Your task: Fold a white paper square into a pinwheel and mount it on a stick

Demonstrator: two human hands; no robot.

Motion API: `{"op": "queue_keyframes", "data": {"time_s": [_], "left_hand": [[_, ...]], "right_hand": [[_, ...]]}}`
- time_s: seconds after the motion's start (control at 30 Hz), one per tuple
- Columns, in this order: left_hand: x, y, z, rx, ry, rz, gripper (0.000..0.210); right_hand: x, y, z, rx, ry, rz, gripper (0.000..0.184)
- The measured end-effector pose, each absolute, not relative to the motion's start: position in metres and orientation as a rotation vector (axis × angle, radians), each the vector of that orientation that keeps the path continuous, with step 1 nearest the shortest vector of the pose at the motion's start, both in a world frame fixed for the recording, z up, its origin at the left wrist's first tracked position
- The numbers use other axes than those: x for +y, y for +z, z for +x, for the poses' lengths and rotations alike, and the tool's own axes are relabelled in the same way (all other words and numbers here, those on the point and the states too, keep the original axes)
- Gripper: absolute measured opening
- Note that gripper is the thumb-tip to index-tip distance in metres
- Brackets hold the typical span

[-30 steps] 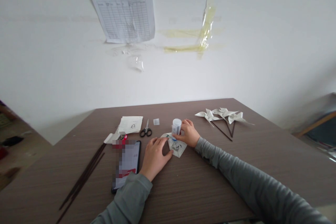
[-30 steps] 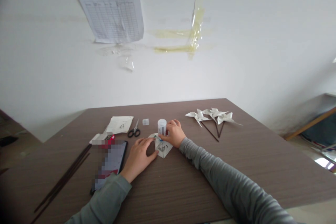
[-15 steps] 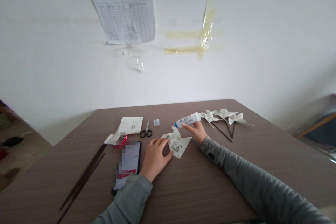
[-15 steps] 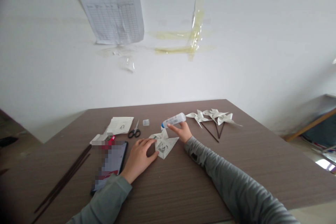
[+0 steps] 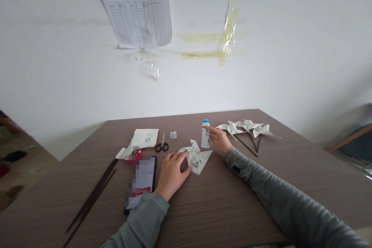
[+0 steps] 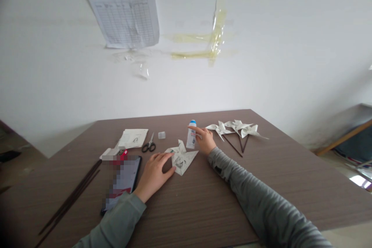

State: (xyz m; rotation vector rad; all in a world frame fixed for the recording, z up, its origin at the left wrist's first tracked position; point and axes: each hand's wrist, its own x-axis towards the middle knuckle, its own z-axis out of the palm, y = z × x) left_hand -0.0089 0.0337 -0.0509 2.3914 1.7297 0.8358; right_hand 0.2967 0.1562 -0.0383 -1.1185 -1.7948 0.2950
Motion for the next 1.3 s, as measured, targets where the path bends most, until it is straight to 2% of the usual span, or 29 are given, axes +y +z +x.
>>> {"op": "queue_keyframes", "data": {"time_s": [0.1, 0.43, 0.7, 0.93, 1.13, 1.2, 1.3], "left_hand": [[0.034, -0.053, -0.01, 1.712, 0.865, 2.405, 0.049], [0.035, -0.054, -0.009, 1.706, 0.887, 2.405, 0.041], [0.036, -0.054, -0.01, 1.717, 0.851, 2.421, 0.04], [0.036, -0.056, -0.011, 1.713, 0.867, 2.433, 0.039], [0.036, -0.059, -0.009, 1.73, 0.9, 2.407, 0.039], [0.036, -0.06, -0.009, 1.732, 0.896, 2.416, 0.039], [0.036, -0.06, -0.009, 1.731, 0.9, 2.438, 0.039]], "right_hand": [[0.156, -0.038, 0.299, -1.793, 0.332, -1.18, 0.055], [0.142, -0.031, 0.293, -1.955, 0.154, -1.214, 0.03], [0.147, -0.038, 0.292, -1.997, 0.213, -1.181, 0.035], [0.153, -0.037, 0.3, -1.818, 0.316, -0.987, 0.011], [0.159, -0.039, 0.298, -1.622, 0.467, -0.99, 0.056], [0.16, -0.042, 0.295, -1.595, 0.512, -1.021, 0.063], [0.161, -0.046, 0.291, -1.564, 0.625, -1.041, 0.063]]}}
